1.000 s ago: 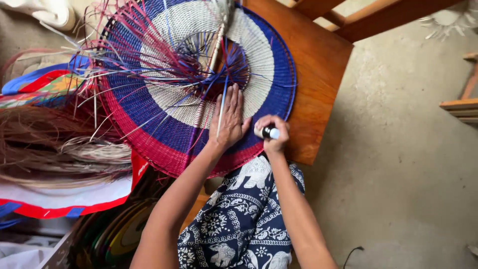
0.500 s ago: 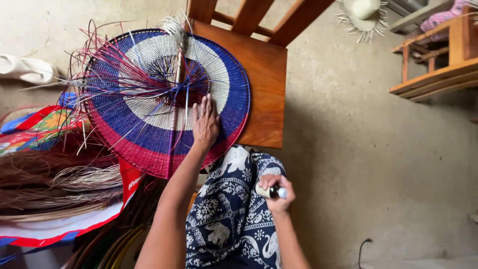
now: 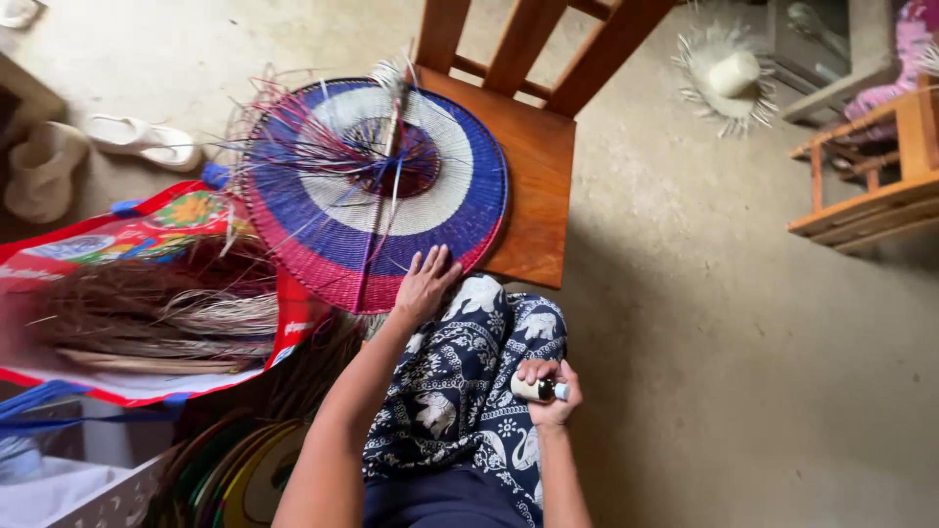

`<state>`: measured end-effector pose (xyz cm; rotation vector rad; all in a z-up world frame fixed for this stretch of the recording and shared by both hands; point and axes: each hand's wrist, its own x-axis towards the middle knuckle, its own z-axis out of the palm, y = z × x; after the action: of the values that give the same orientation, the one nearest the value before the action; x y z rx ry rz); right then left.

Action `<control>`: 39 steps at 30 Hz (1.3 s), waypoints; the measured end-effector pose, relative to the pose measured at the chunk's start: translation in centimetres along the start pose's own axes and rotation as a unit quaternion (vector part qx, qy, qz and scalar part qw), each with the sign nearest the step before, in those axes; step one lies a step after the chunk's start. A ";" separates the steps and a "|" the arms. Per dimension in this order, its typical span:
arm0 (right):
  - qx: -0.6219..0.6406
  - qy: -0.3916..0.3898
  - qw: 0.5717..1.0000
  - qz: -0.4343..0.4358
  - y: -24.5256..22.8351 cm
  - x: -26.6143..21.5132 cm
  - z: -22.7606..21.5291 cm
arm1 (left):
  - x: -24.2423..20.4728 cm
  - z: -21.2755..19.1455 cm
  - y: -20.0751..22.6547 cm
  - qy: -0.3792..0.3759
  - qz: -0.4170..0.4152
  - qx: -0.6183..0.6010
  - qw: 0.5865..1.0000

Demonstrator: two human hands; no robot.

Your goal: Weave a large circular colorful object using thin strands and a small hand tool

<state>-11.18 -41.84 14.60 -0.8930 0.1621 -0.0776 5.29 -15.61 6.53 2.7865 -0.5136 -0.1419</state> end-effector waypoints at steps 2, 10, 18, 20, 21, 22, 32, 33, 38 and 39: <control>0.009 0.001 1.000 -0.006 0.1 0.0 -0.6 | -1.3 1.5 -1.5 -0.003 0.051 0.047 0.998; 0.034 0.007 0.999 -0.011 -0.6 0.1 -0.4 | -6.8 -1.4 -5.5 -0.005 0.054 0.088 0.995; 0.047 0.008 0.999 -0.002 -0.6 0.4 -0.4 | -9.2 -1.2 -6.6 0.023 0.056 0.125 0.990; 0.046 -0.009 0.999 -0.002 -0.7 0.6 0.0 | -9.0 -1.2 -6.2 0.038 0.052 0.130 0.989; 0.045 -0.012 0.999 -0.003 -0.7 0.9 0.0 | -8.9 -2.6 -5.1 0.041 0.051 0.130 0.989; 0.043 -0.006 0.999 -0.003 -0.6 0.8 0.0 | -9.2 -3.8 -4.1 0.046 0.054 0.115 0.991; 0.061 0.017 0.998 0.008 -0.7 1.1 -0.9 | -5.8 -4.8 -0.6 0.181 0.085 -0.006 0.980; 0.061 0.017 0.998 0.008 -0.6 1.2 -1.1 | -5.7 -4.9 -0.5 0.181 0.085 -0.005 0.980; 0.070 0.012 0.997 0.025 -0.5 1.3 -0.9 | -5.8 -2.3 -2.5 0.131 0.071 0.074 0.986; 0.069 0.011 0.997 0.024 -0.5 1.7 -0.8 | -6.6 -3.2 -3.0 0.132 0.071 0.073 0.986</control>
<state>-9.66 -42.94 14.31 -0.7505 0.1972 -0.0531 0.60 -9.66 8.89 2.8343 -0.6733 0.3033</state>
